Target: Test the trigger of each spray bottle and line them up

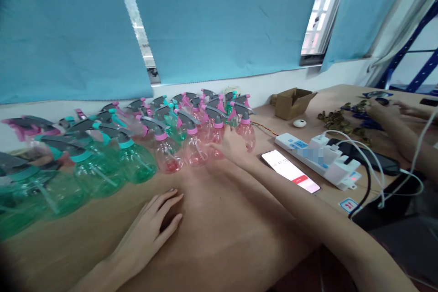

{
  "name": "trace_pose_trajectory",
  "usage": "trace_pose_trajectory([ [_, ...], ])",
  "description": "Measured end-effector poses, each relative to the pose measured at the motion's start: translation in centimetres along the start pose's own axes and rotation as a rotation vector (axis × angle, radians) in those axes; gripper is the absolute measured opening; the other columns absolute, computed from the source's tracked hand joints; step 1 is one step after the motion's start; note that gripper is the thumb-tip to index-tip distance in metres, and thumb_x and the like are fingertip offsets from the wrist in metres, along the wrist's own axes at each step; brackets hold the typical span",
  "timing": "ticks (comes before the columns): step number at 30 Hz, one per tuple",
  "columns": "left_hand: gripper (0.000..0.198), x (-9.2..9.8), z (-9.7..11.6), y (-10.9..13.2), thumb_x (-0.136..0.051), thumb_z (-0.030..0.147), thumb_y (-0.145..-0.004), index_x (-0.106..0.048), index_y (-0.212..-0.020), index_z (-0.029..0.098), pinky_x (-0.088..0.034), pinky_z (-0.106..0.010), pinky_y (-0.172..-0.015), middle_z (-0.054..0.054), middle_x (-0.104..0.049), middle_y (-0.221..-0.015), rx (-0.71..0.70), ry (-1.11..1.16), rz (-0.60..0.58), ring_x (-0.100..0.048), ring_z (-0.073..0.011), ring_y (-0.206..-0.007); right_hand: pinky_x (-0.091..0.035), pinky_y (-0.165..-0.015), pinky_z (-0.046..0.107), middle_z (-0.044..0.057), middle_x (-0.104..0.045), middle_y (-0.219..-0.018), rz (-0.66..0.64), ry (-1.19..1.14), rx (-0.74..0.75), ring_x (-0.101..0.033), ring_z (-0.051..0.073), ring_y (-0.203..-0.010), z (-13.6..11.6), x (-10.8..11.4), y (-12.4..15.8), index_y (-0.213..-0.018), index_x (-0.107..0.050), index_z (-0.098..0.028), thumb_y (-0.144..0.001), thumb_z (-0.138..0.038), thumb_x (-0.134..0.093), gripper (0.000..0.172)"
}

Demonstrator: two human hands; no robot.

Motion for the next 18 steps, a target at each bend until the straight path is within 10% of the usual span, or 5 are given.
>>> trace_pose_trajectory([
  [18, 0.028, 0.49, 0.29, -0.11, -0.045, 0.026, -0.088, -0.049, -0.116, 0.023, -0.038, -0.042, -0.092, -0.006, -0.050, -0.121, 0.009, 0.069, -0.003, -0.047, -0.0248, -0.111, -0.044, -0.068, 0.040, 0.020, -0.064, -0.095, -0.009, -0.040, 0.007, -0.062, 0.035, -0.088, 0.45, 0.11, -0.08, -0.115, -0.038, -0.008, -0.071, -0.051, -0.055, 0.065],
])
Point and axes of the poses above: each hand's wrist, its own y-axis away from the middle knuckle, its own x-axis out of the back of the hand, z = x × y, the point moved 6 cm from there along -y, towards the middle knuckle
